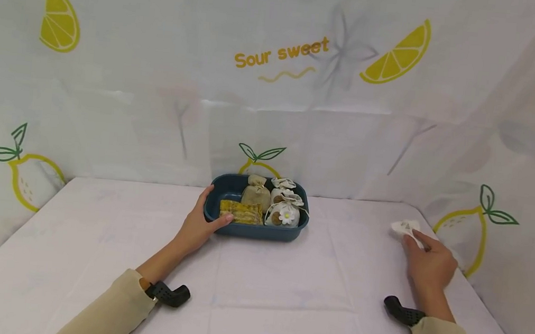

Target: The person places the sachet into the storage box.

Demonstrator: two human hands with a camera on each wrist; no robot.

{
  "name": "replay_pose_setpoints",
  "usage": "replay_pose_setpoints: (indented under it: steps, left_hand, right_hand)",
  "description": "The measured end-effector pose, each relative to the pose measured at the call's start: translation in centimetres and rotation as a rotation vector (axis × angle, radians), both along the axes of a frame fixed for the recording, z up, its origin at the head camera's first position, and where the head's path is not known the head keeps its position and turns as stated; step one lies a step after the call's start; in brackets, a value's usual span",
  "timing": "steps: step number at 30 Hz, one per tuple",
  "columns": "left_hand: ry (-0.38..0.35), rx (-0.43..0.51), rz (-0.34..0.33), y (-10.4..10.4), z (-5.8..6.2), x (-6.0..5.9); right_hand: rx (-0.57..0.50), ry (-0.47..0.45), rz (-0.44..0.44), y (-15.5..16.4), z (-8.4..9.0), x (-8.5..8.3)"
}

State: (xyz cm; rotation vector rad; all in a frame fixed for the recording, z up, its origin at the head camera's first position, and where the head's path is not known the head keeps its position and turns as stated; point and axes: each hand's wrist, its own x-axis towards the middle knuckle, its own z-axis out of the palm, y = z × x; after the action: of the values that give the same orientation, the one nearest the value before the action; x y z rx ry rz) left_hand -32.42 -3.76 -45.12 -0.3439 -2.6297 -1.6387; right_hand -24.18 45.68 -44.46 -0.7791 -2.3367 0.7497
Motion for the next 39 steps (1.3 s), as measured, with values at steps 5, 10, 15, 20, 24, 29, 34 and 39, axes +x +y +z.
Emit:
replay_pose_setpoints:
  steps: [5, 10, 15, 20, 24, 29, 34, 39]
  left_hand:
    - [0.002, 0.001, 0.002, -0.2, -0.2, 0.0]
    - [0.001, 0.003, -0.001, -0.2, -0.3, -0.1]
    - [0.0, 0.009, 0.005, -0.2, -0.1, -0.1]
    - [0.013, 0.014, -0.004, -0.1, -0.1, -0.2]
    - [0.009, 0.017, -0.003, 0.0, -0.2, -0.2]
    - [0.011, 0.017, 0.003, 0.1, -0.3, -0.2]
    - [0.015, 0.01, 0.0, 0.1, -0.4, -0.3]
    - [0.011, 0.014, 0.004, 0.0, -0.4, -0.3]
  right_hand:
    - [0.072, 0.154, 0.07, -1.2, 0.9, -0.2]
    - [0.096, 0.244, 0.17, -3.1, 1.9, -0.5]
    - [0.065, 0.258, 0.256, -5.5, 3.4, -0.8]
    - [0.074, 0.341, 0.351, -7.5, 4.9, -1.0]
    - [0.055, 0.329, 0.455, -9.4, 6.3, -0.8]
    - [0.039, 0.328, 0.595, -12.5, 8.0, -1.0]
    - [0.054, 0.31, 0.745, -15.8, 9.9, -1.9]
    - [0.093, 0.289, 0.895, -18.9, 11.1, -3.2]
